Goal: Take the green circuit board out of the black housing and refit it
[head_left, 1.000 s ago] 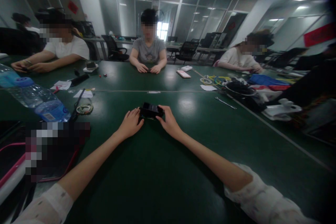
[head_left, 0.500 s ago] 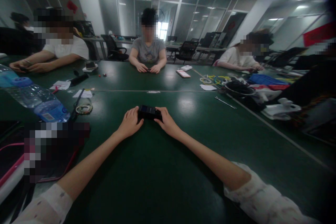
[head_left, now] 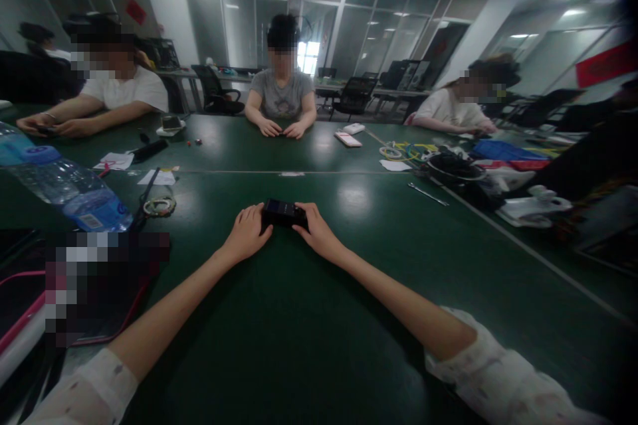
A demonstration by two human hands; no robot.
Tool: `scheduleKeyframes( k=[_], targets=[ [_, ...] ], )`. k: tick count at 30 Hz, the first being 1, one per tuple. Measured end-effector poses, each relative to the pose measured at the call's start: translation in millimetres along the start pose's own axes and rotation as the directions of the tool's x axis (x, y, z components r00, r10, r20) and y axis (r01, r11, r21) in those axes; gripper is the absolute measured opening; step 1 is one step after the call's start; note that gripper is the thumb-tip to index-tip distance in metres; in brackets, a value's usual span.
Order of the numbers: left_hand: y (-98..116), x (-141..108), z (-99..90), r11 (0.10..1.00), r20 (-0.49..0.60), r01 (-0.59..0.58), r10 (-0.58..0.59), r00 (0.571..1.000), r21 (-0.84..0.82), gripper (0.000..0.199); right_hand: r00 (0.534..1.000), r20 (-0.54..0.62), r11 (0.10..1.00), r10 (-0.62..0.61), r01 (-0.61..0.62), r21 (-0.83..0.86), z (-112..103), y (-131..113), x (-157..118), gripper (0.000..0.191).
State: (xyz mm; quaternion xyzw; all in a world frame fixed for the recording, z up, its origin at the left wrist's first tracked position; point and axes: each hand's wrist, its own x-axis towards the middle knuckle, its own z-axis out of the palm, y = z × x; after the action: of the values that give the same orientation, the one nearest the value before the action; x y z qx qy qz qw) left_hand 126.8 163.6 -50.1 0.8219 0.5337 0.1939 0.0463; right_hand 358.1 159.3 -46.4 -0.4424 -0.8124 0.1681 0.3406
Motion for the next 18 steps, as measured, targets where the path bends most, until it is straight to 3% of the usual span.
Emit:
scheduleKeyframes(
  k=[9, 18],
  targets=[
    [1.9, 0.0, -2.7, 1.000, 0.022, 0.013, -0.013, 1.000, -0.009, 0.061, 1.000, -0.019, 1.000, 0.002, -0.002, 0.007, 0.0, -1.2, -0.7, 0.062],
    [1.9, -0.2, -2.6, 1.000, 0.016, 0.017, -0.016, 1.000, -0.015, 0.060, 0.995, -0.044, 0.991, 0.090, -0.085, 0.100, 0.3, 4.1, 1.8, 0.063]
  ],
)
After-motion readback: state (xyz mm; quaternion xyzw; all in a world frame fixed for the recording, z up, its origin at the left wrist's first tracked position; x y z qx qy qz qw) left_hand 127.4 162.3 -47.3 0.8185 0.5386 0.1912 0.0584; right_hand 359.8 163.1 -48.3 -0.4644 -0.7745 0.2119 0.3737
